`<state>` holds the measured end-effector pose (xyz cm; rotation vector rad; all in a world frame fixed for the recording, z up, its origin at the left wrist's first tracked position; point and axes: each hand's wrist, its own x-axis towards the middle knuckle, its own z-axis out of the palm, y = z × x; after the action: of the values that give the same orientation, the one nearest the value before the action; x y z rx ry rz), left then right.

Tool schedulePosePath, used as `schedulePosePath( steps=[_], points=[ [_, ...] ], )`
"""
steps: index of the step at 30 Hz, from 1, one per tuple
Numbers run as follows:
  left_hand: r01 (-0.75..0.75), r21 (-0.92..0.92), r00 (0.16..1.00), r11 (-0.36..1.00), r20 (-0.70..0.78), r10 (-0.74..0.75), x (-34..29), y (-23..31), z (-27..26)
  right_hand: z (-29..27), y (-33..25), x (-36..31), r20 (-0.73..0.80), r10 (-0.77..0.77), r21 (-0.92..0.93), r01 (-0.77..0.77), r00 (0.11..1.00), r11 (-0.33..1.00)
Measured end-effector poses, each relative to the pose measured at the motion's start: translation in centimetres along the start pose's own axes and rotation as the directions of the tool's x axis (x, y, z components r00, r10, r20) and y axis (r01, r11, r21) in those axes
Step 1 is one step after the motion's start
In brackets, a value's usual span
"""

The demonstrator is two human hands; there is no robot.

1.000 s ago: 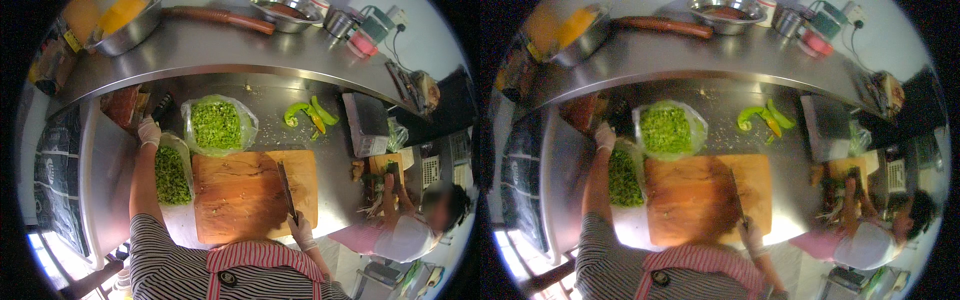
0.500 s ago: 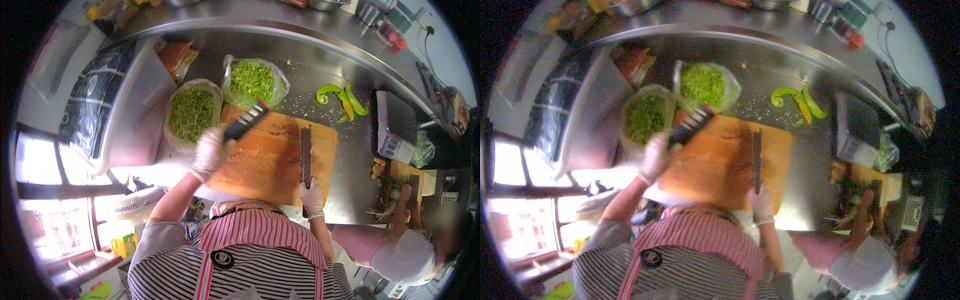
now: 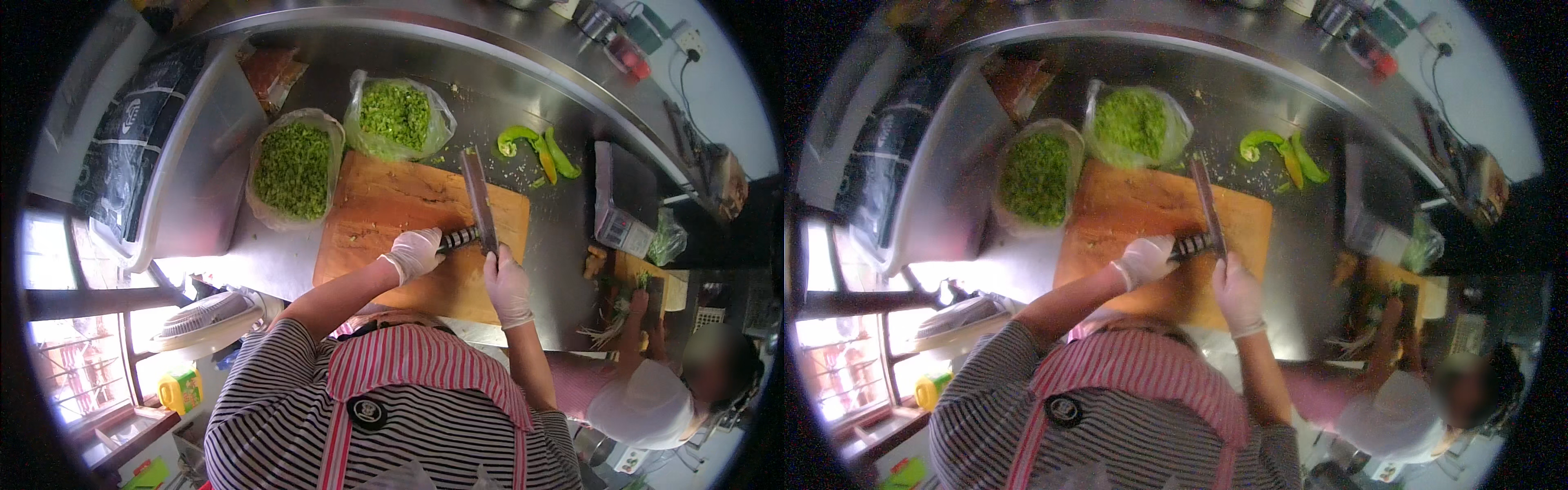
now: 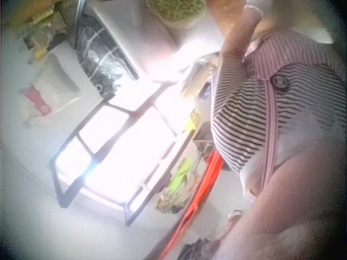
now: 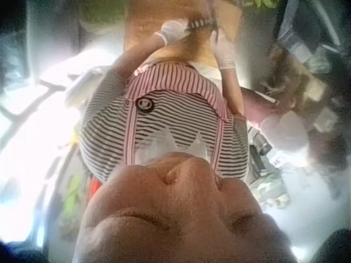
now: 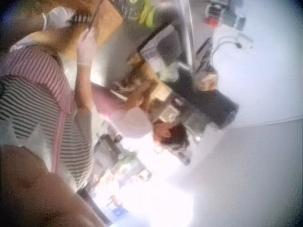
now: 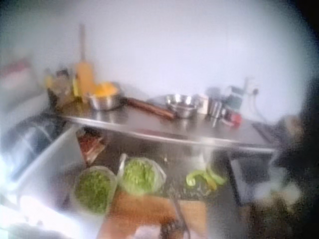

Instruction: The person cuts green chili peppers on a wooden cutting board using a cleaver and places the pieces into plastic bags on the stainless steel counter.

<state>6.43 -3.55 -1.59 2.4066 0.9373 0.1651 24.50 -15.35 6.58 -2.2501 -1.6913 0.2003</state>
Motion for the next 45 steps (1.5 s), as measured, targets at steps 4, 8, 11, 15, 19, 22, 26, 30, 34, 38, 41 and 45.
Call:
schedulePosePath(
  steps=[4, 8, 11, 15, 19, 22, 26, 30, 34, 38, 41, 45],
  points=[
    [0.043, -0.055, 0.999, 0.998, -0.001, -0.044, -0.1, 1.0, -0.3, 1.6, 0.0, 1.6, -0.039, -0.041, 0.015, 0.042, 0.998, 0.999],
    [0.097, -0.055, 0.995, 0.994, 0.019, -0.096, -0.2, 1.2, -0.4, 2.5, -0.6, 2.6, -0.010, -0.036, 0.011, 0.036, 0.999, 0.999],
    [0.078, -0.062, 0.997, 0.995, -0.002, -0.079, -0.1, 1.1, -0.2, 2.8, -0.5, 2.8, 0.041, 0.044, 0.028, -0.045, 0.998, 0.999],
    [0.064, -0.064, 0.997, 0.996, -0.040, -0.066, -0.3, 0.9, 0.4, 2.1, 0.4, 0.3, 0.164, 0.094, 0.057, -0.104, 0.982, 0.993],
    [0.115, -0.066, 0.993, 0.991, 0.033, -0.113, 0.0, 0.6, 1.0, 0.6, 2.3, -5.9, 0.264, 0.165, 0.059, -0.187, 0.950, 0.981],
    [0.117, -0.060, 0.991, 0.991, 0.067, -0.113, -0.1, 0.4, 0.6, -2.7, 2.7, -10.6, 0.387, 0.256, 0.067, -0.304, 0.886, 0.950],
    [0.077, -0.054, 0.997, 0.996, 0.014, -0.076, 0.5, 0.4, 0.3, -4.3, 7.6, -17.0, 0.360, 0.113, 0.038, -0.136, 0.926, 0.990],
    [0.081, -0.018, 0.997, 0.997, 0.002, -0.081, -0.2, 0.3, 1.0, -7.3, 0.5, -11.0, 0.256, 0.403, 0.416, -0.476, 0.879, 0.775],
    [0.060, 0.025, 0.998, 0.998, -0.010, -0.060, -0.2, 0.5, 0.7, -2.0, 0.1, -2.2, -0.102, 0.007, 0.093, 0.003, 0.995, 0.996],
    [0.036, -0.020, 0.995, 0.999, -0.087, -0.037, 0.0, 0.5, 1.4, 0.4, -1.4, 1.9, 0.008, 0.030, 0.046, -0.030, 1.000, 0.998],
    [0.041, -0.030, 0.997, 0.999, -0.067, -0.043, -0.2, 0.7, 1.0, 2.0, -1.1, 2.7, 0.045, 0.038, 0.014, -0.039, 0.998, 0.999],
    [0.074, -0.024, 0.995, 0.997, -0.061, -0.075, -0.2, 0.3, 1.4, 1.9, -1.8, 3.1, 0.038, 0.052, 0.012, -0.052, 0.998, 0.999]
  ],
)
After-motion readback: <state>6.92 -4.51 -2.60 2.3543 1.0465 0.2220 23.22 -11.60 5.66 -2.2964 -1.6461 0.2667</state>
